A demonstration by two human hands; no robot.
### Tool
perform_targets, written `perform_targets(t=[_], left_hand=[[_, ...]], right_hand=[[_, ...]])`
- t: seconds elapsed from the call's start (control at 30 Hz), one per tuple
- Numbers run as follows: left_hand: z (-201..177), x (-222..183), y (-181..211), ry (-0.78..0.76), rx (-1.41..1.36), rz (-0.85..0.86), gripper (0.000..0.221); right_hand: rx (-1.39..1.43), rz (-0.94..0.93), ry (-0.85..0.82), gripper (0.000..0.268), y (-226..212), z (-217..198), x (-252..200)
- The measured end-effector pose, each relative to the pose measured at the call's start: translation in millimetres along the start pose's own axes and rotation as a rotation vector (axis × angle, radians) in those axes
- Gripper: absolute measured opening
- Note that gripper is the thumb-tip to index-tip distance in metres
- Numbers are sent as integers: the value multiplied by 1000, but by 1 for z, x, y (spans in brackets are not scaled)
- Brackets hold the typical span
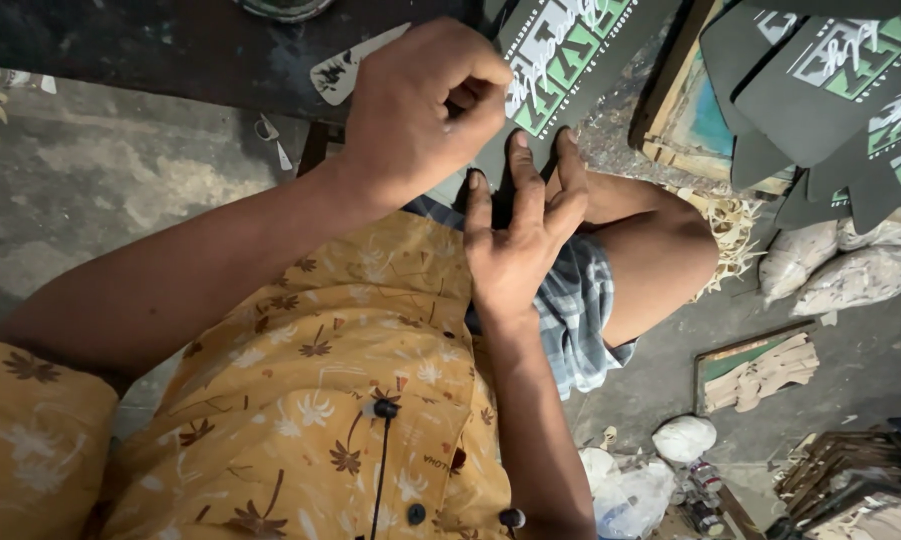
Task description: The person applies adhesive to the edges of printed shoe component panels using a small applicator tool.
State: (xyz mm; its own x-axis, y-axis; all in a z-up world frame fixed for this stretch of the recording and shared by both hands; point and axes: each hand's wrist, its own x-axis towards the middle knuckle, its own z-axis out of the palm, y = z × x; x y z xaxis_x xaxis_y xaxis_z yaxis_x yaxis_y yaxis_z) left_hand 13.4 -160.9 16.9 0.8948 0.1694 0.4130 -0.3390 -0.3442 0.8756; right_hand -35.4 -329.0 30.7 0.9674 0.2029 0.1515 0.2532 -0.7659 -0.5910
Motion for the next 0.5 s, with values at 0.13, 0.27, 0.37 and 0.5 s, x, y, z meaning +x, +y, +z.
perform_targets(t=[0.13,0.27,0.37,0.5], left_hand=[[0,1,1,-5,-11,3,14],[1,1,-1,0,28,-14,15],[1,1,-1,3,21,21,15],[5,-3,-19,-6,-5,-6,12]], right_hand=[[6,-14,2,49,0,0,0],[-12,-4,3,50,-3,-1,1],[-17,-4,-1,50,-2,-1,0],[-17,-7,4,49,-1,-1,0]])
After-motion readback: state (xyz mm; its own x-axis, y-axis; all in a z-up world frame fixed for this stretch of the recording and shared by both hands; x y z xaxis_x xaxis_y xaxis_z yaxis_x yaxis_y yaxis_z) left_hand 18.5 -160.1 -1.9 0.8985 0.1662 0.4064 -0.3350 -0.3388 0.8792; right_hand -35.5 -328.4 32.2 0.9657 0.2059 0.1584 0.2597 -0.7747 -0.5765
